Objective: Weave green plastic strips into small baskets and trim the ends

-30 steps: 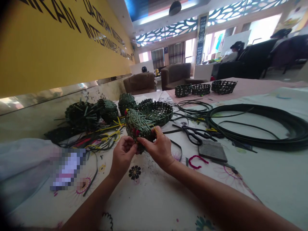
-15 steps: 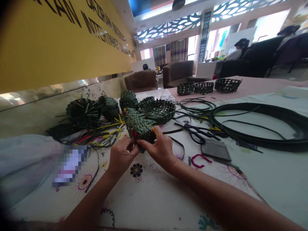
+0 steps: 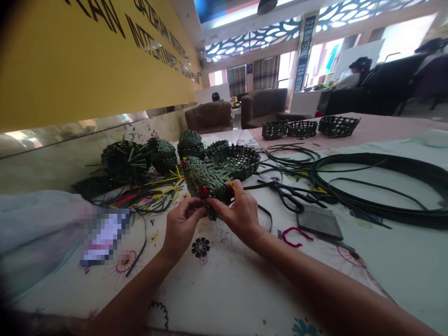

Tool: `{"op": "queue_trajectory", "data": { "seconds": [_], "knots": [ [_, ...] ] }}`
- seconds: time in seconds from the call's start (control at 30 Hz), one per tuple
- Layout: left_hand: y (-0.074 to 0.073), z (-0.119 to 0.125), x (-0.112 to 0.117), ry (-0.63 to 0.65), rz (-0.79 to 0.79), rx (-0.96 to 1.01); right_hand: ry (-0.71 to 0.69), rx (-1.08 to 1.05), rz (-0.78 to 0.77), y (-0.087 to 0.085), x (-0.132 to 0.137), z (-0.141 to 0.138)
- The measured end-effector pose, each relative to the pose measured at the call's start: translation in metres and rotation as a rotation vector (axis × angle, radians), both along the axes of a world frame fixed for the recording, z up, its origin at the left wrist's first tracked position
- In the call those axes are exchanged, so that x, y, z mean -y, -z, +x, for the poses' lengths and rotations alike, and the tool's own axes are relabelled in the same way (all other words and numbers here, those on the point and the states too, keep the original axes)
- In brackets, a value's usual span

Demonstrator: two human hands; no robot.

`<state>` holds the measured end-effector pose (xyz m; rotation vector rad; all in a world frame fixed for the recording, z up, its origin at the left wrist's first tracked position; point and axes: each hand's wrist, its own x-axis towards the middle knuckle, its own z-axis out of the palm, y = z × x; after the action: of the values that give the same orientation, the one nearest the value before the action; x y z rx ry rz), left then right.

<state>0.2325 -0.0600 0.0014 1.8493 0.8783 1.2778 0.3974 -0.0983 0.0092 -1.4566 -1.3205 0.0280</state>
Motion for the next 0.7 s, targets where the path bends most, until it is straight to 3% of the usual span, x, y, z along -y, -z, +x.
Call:
{"op": "queue_trajectory", "data": {
  "seconds": [0.07,0.23,0.37,0.53,0.7],
  "knots": [
    [0.0,0.0,0.001,-0.008,-0.008,0.021,0.006,0.002,0.016,0.002,-0.001,0.0],
    [-0.01,-0.006,0.005,-0.141,0.413,-0.329,0.025,0.1,0.041,0.008,-0.002,0.001],
    [-0.012,-0.008,0.007,-0.185,0.534,-0.492,0.062,0.206,0.094,0.011,-0.003,-0.001],
    [-0.012,-0.004,0.01,-0.144,0.458,-0.392,0.088,0.181,0.116,0.012,-0.004,-0.001],
    [-0.009,0.0,0.008,-0.129,0.201,-0.263,0.082,0.155,0.103,0.012,-0.004,0.0]
  ]
}}
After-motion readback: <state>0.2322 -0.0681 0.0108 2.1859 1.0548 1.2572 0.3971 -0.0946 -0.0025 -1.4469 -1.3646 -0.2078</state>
